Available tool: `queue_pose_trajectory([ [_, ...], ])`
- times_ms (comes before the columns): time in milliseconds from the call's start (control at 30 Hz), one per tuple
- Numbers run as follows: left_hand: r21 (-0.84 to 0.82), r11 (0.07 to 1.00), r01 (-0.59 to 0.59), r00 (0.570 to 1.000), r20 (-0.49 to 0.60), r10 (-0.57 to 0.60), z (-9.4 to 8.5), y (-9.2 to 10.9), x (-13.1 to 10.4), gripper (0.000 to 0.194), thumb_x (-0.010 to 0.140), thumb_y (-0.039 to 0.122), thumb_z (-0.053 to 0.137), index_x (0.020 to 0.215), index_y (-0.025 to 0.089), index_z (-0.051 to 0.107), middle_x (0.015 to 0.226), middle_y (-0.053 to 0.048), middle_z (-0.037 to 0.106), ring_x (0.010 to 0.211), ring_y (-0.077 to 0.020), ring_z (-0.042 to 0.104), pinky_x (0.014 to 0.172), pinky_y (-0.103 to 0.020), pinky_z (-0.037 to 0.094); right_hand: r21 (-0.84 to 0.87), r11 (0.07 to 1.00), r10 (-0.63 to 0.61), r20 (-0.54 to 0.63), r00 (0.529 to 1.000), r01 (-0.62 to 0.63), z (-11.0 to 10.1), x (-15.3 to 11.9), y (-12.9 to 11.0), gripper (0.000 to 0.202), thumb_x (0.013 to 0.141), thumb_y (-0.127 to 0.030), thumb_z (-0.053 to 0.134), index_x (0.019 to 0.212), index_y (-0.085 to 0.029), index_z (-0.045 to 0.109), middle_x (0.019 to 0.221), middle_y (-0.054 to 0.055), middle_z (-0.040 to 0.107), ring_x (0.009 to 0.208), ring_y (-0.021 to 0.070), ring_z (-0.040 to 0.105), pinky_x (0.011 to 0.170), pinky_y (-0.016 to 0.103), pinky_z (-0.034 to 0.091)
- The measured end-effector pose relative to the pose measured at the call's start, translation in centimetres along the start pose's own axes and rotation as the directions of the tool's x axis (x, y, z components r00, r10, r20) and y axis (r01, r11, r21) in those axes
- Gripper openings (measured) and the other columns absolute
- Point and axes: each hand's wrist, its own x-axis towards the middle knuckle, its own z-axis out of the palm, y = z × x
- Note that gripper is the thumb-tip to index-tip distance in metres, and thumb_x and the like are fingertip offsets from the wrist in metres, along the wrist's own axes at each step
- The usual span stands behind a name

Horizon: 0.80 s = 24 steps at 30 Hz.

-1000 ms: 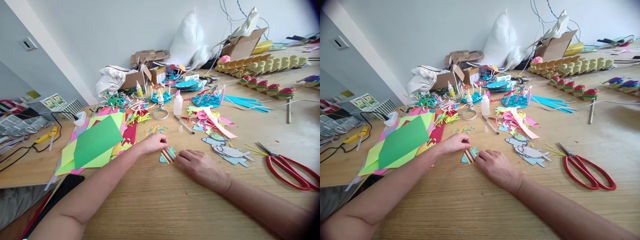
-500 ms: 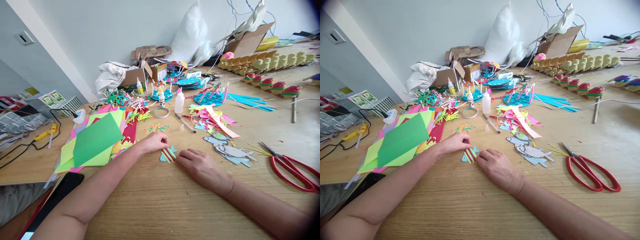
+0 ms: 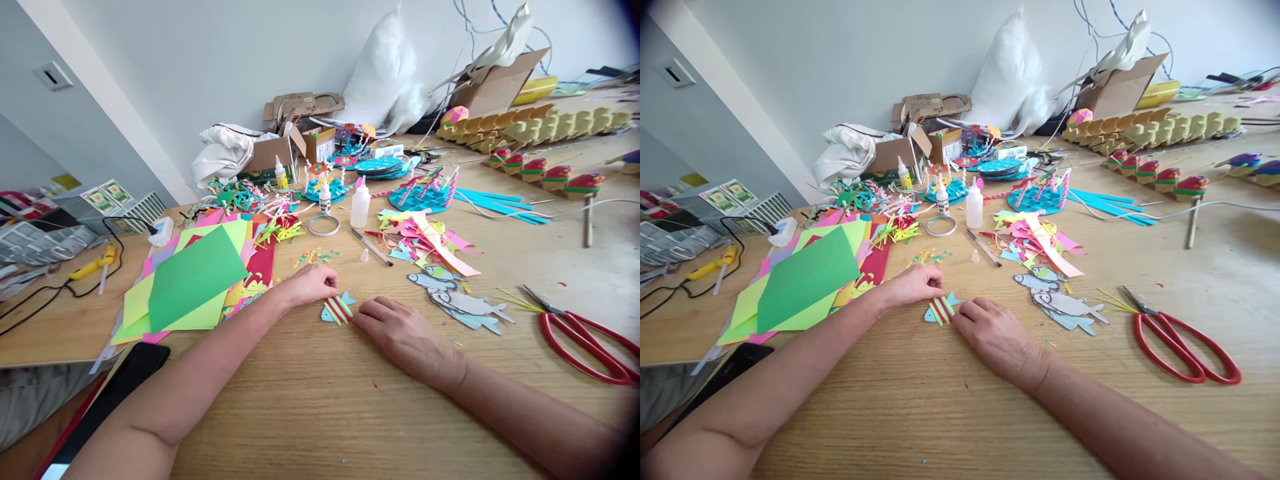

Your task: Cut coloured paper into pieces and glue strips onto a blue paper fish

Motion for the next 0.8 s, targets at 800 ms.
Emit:
queue_pose_trajectory([
  [800,0.070,0.998,0.004,1.000,0.020,-0.006,-0.20,0.58,-0.05,0.007,0.066,0.021,0.056,0.064,0.015,0.060,0.061,0.003,0.056,0.059,-0.0103,0.048,0.052,-0.019,0.033,-0.025,1.000,0.006,0.019,1.000,-0.006,-0.39,0.33,-0.29,0.015,0.082,-0.014,0.046,0.087,-0.017,0.060,0.083,0.005,0.059,0.073,0.0159,0.049,0.064,0.025,0.041],
])
